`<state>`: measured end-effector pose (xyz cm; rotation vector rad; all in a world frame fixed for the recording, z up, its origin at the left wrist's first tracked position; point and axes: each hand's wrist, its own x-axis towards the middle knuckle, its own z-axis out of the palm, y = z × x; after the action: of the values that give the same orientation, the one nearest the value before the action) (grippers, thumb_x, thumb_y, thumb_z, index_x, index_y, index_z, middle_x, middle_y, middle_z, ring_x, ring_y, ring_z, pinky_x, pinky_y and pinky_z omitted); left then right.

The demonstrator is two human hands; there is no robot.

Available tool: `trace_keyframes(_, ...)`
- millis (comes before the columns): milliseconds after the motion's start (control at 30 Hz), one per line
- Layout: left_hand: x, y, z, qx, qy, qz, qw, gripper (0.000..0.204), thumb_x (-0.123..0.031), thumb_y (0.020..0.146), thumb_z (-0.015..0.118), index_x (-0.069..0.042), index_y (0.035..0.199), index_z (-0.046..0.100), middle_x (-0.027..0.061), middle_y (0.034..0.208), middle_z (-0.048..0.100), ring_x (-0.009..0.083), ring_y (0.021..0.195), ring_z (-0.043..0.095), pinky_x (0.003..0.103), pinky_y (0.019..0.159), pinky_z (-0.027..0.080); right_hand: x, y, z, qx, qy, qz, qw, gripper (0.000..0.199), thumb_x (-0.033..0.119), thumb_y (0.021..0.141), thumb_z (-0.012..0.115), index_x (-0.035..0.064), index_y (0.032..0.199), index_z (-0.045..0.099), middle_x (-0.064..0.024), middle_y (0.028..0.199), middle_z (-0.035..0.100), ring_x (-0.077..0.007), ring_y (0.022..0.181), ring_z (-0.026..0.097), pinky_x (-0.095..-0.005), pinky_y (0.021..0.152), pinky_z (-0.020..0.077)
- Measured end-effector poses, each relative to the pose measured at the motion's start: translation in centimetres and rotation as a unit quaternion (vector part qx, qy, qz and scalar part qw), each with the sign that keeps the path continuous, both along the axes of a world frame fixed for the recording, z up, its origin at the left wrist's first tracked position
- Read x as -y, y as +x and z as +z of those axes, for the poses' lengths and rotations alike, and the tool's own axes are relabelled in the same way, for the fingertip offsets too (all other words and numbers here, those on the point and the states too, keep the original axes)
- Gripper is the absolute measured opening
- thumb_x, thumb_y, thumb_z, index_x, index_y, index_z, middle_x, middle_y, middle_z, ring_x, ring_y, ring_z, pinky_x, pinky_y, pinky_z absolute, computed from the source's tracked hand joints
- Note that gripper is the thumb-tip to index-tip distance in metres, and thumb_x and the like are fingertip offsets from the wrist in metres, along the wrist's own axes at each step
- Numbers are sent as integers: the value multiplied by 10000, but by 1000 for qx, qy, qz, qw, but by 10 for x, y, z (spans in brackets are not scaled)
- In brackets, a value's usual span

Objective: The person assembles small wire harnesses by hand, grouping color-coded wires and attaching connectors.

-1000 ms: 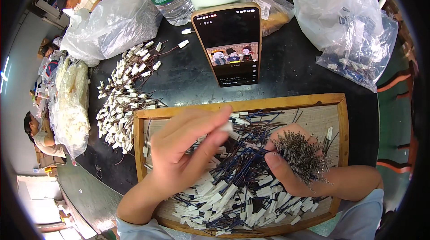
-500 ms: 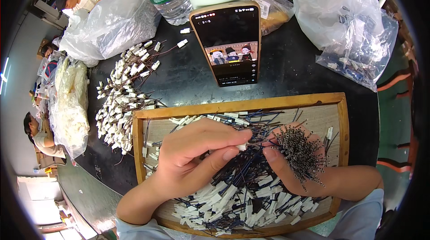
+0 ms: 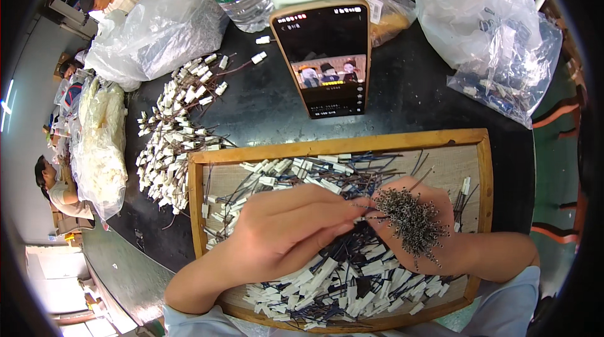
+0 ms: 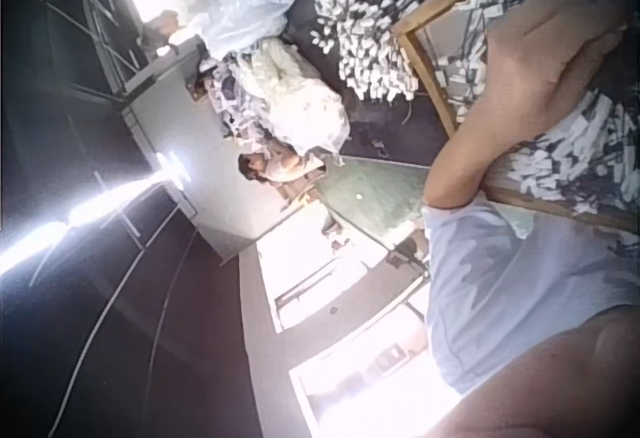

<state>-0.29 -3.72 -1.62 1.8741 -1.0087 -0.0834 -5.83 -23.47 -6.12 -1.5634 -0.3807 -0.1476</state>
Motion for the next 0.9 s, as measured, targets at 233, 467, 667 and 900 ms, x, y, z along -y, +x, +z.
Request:
trace_keyframes(233,1,-1,-1,97,13,1,995,252,-5,689,732,28,925,649,105,796,626,219,630,600,295,536,469,-4,-2,6,-28,-53,-12,998,236,-6,796,653,-20,1024,594,-99,866,645,-142,715,621,-255,635,490)
trace_keyframes(467,-19,-2,17,331,95,55,937,334,-181,669,750,-10,940,658,-1,655,456,141,553,503,278,485,371,3,-6,18,-93,-161,-30,982,60,55,821,633,-3,807,639,-96,759,649,-198,668,614,-289,621,477)
trace_keyframes(667,-37,8,34,230,233,-37,944,268,-330,741,700,-95,690,583,-11,586,442,149,529,513,284,484,380,-2,-2,32,-70,-184,-16,980,112,102,778,717,15,827,664,-75,750,668,-154,655,629,-271,621,498)
trace_keyframes(900,-62,137,-4,252,250,200,913,169,-154,835,615,-57,974,608,123,843,595,318,723,592,399,642,469,-1,-4,34,-152,-127,-4,980,191,125,780,742,53,758,566,28,648,552,-37,563,482,-199,520,389)
